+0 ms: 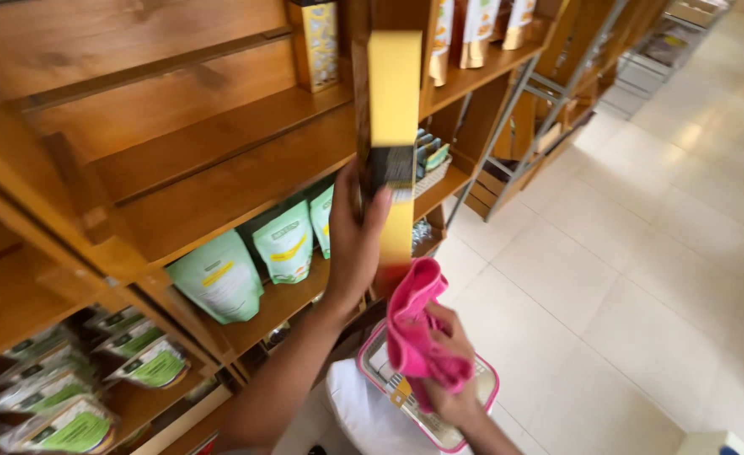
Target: The recorder is wiping down wooden grocery store shelves and individual product boxes and jars using a pink cloth.
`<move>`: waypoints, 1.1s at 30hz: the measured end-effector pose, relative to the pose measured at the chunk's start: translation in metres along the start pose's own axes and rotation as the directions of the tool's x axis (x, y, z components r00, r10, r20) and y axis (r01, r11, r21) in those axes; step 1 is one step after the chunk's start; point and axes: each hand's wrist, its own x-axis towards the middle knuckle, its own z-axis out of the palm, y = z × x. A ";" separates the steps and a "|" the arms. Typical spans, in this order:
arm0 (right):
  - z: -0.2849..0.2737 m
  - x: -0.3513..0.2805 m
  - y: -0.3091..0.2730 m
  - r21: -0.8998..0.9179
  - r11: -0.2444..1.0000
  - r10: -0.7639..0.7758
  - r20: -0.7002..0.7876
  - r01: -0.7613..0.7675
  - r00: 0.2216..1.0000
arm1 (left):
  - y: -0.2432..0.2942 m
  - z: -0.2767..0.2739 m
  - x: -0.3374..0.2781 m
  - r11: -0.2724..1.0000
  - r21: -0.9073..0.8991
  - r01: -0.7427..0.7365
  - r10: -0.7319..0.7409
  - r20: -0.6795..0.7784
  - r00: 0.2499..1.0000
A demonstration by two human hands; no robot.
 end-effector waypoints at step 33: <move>0.075 0.390 0.169 0.041 0.916 0.274 0.661 -0.399 0.699 | -0.094 -0.029 0.266 0.409 0.905 0.118 0.376 -0.285 0.882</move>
